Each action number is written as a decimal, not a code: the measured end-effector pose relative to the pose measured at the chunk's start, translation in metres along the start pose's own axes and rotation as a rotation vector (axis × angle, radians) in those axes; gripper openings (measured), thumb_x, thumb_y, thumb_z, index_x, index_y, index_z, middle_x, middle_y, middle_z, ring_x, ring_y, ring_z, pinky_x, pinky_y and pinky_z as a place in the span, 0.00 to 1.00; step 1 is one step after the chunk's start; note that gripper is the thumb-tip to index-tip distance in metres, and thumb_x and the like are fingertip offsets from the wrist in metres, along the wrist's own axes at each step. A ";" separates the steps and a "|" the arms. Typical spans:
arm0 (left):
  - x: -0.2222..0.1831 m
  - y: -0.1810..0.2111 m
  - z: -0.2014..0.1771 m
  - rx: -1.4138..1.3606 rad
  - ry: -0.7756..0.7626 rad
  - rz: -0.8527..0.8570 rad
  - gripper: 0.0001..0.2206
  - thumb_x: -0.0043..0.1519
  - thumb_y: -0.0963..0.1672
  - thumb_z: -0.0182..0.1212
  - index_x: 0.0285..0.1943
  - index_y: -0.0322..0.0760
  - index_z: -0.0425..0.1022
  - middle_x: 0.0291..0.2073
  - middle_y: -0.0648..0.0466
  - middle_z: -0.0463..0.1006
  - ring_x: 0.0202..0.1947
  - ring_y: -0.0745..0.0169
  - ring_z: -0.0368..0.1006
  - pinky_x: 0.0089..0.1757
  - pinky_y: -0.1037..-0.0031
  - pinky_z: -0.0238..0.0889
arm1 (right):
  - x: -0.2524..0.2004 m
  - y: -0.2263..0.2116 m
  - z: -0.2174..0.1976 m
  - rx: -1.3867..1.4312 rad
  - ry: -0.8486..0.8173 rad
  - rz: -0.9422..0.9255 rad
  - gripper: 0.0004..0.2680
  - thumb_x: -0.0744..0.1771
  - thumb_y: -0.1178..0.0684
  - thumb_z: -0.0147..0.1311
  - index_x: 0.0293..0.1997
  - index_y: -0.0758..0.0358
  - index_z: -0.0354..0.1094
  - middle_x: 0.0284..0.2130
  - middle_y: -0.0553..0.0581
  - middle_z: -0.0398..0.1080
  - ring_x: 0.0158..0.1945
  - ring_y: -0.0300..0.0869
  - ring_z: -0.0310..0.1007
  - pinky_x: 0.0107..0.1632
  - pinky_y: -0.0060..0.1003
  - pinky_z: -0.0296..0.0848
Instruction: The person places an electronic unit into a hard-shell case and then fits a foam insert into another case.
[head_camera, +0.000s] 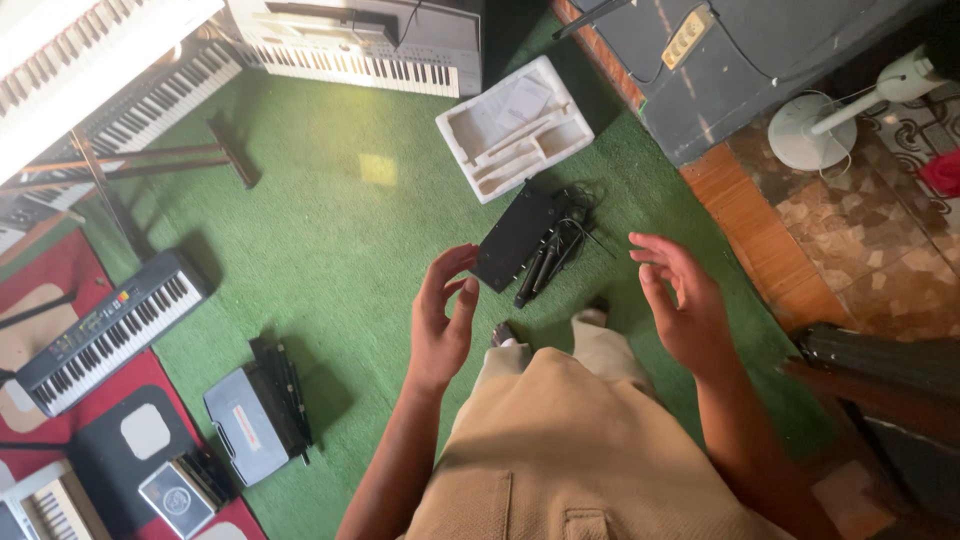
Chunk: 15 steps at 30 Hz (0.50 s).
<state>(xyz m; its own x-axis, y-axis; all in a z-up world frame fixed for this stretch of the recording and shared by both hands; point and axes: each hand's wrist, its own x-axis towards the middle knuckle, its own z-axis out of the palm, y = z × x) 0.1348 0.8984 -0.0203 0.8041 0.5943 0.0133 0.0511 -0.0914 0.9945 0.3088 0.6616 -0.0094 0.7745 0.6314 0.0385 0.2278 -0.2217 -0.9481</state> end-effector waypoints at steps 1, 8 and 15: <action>0.001 -0.001 0.003 -0.004 0.019 -0.025 0.18 0.70 0.45 0.54 0.67 0.32 0.67 0.62 0.47 0.75 0.63 0.54 0.72 0.57 0.64 0.67 | 0.007 0.003 -0.003 0.007 -0.011 -0.004 0.12 0.72 0.60 0.46 0.64 0.68 0.62 0.61 0.60 0.69 0.60 0.44 0.72 0.60 0.38 0.70; 0.023 -0.013 0.037 -0.088 0.190 -0.098 0.16 0.71 0.42 0.53 0.66 0.31 0.67 0.60 0.46 0.76 0.60 0.55 0.75 0.58 0.65 0.68 | 0.082 0.035 -0.035 0.052 -0.153 -0.048 0.14 0.71 0.61 0.48 0.67 0.68 0.59 0.60 0.60 0.68 0.59 0.43 0.71 0.60 0.37 0.70; 0.038 -0.006 0.101 0.010 0.486 -0.136 0.16 0.70 0.41 0.53 0.67 0.31 0.67 0.60 0.46 0.76 0.59 0.53 0.76 0.57 0.65 0.69 | 0.169 0.073 -0.080 0.040 -0.422 -0.040 0.15 0.72 0.60 0.49 0.68 0.67 0.59 0.60 0.59 0.69 0.58 0.41 0.71 0.59 0.35 0.69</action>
<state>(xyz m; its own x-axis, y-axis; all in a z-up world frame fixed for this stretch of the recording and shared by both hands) 0.2246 0.8409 -0.0364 0.4211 0.9045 -0.0667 0.1436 0.0061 0.9896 0.5033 0.6930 -0.0468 0.4541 0.8896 -0.0488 0.2237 -0.1668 -0.9603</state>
